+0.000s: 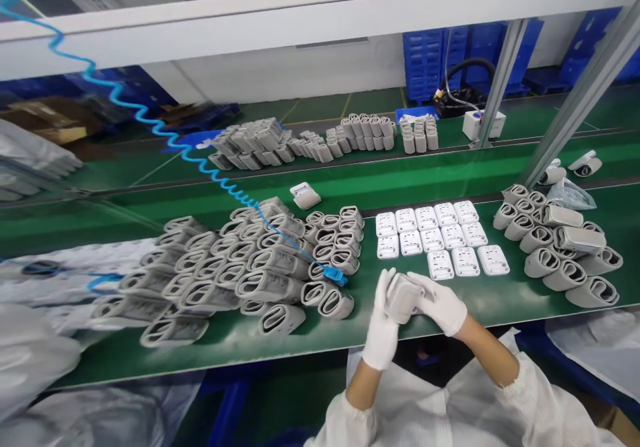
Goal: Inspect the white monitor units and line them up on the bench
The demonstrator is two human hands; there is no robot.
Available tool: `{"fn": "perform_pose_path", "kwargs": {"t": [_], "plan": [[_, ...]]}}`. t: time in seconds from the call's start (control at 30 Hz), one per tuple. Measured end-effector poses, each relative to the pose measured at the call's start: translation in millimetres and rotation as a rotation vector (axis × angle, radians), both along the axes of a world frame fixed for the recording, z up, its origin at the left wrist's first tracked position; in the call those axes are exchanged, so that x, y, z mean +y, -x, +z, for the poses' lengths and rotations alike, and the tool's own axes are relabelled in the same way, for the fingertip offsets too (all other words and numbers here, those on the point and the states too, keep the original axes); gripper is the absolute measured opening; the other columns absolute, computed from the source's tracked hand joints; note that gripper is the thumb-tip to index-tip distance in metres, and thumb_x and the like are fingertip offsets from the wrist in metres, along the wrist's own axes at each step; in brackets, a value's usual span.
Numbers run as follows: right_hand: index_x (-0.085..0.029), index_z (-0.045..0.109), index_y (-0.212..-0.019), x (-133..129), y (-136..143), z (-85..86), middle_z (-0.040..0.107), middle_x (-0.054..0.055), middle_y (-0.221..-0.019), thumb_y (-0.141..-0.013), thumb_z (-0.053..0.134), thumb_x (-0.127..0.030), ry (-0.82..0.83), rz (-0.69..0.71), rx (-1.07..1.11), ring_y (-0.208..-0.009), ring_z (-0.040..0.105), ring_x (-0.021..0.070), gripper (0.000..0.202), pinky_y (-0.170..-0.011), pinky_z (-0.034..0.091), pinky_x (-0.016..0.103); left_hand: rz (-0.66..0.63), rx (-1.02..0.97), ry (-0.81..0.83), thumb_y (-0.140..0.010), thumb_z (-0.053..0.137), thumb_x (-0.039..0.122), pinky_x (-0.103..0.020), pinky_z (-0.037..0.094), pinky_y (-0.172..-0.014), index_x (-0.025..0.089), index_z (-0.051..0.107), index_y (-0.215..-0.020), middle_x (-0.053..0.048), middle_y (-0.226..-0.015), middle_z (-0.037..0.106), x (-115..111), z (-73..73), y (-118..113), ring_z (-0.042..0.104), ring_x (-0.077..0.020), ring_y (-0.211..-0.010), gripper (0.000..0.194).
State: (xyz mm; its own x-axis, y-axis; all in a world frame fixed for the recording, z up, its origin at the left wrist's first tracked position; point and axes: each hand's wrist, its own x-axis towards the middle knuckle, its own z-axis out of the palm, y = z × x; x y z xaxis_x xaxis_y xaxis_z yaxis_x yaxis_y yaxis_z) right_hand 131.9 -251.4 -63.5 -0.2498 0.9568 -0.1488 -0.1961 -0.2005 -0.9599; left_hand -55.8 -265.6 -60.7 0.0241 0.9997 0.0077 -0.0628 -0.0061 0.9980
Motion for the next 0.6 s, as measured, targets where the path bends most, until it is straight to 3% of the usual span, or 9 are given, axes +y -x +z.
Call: {"fn": "perform_pose_path", "kwargs": {"t": [0.07,0.17,0.23,0.33,0.43,0.5,0.6], "plan": [[-0.024,0.072,-0.15,5.6,0.5,-3.2,0.068,0.014,-0.156,-0.089,0.084,-0.071,-0.024,-0.063,-0.072,-0.142,0.067,0.0369,0.078,-0.12,0.057,0.055,-0.089,0.213,-0.108,-0.1,0.071,0.033,-0.054,0.028,-0.141,0.032,0.026,-0.178,-0.013,-0.186,0.028,-6.2,2.9,-0.5,0.03,-0.0335,-0.172,0.09],[-0.022,0.077,-0.14,10.1,-2.9,-1.4,0.073,0.016,-0.15,-0.09,0.081,-0.072,-0.061,-0.053,-0.17,-0.143,0.066,0.0373,0.071,-0.13,0.045,0.057,-0.173,0.306,-0.215,-0.086,0.083,0.019,-0.06,0.029,-0.139,0.035,0.015,-0.18,-0.014,-0.187,0.018,-8.7,4.2,6.6,0.022,-0.0378,-0.173,0.117],[-0.022,0.078,-0.14,9.1,-5.8,3.1,0.074,0.015,-0.147,-0.093,0.079,-0.071,-0.074,0.011,-0.194,-0.141,0.068,0.0371,0.069,-0.129,0.045,0.058,-0.23,0.266,-0.311,-0.079,0.089,0.016,-0.062,0.035,-0.136,0.038,0.029,-0.176,-0.015,-0.182,0.027,-5.9,2.9,13.5,0.03,-0.0412,-0.17,0.115],[-0.022,0.078,-0.141,3.7,-8.1,12.3,0.074,0.014,-0.148,-0.095,0.079,-0.069,-0.067,0.087,-0.197,-0.142,0.067,0.0368,0.065,-0.129,0.045,0.058,-0.313,0.228,-0.439,-0.078,0.095,0.019,-0.059,0.047,-0.127,0.037,0.059,-0.157,-0.013,-0.158,0.051,-1.2,-1.8,22.4,0.053,-0.0395,-0.153,0.088],[-0.021,0.077,-0.141,-2.7,-5.7,21.3,0.074,0.015,-0.148,-0.091,0.084,-0.07,0.003,0.116,-0.192,-0.143,0.066,0.0377,0.07,-0.129,0.045,0.058,-0.304,0.266,-0.456,-0.085,0.093,0.023,-0.055,0.054,-0.121,0.037,0.06,-0.156,-0.013,-0.146,0.057,-2.5,-9.3,27.6,0.061,-0.0358,-0.143,0.08],[-0.021,0.074,-0.145,-5.5,-2.4,26.5,0.073,0.016,-0.148,-0.088,0.087,-0.071,0.08,0.121,-0.181,-0.139,0.068,0.0391,0.078,-0.119,0.056,0.058,-0.279,0.299,-0.437,-0.084,0.096,0.031,-0.059,0.053,-0.123,0.036,0.051,-0.165,-0.016,-0.154,0.054,-6.3,-14.5,30.1,0.058,-0.039,-0.147,0.093],[-0.023,0.066,-0.155,0.7,-1.4,37.6,0.074,0.017,-0.146,-0.087,0.085,-0.075,0.158,0.154,-0.178,-0.126,0.075,0.0402,0.088,-0.086,0.071,0.051,-0.229,0.282,-0.387,-0.07,0.105,0.052,-0.069,0.042,-0.13,0.033,0.029,-0.177,-0.021,-0.174,0.039,-11.7,-18.8,33.9,0.043,-0.049,-0.16,0.132]]}}
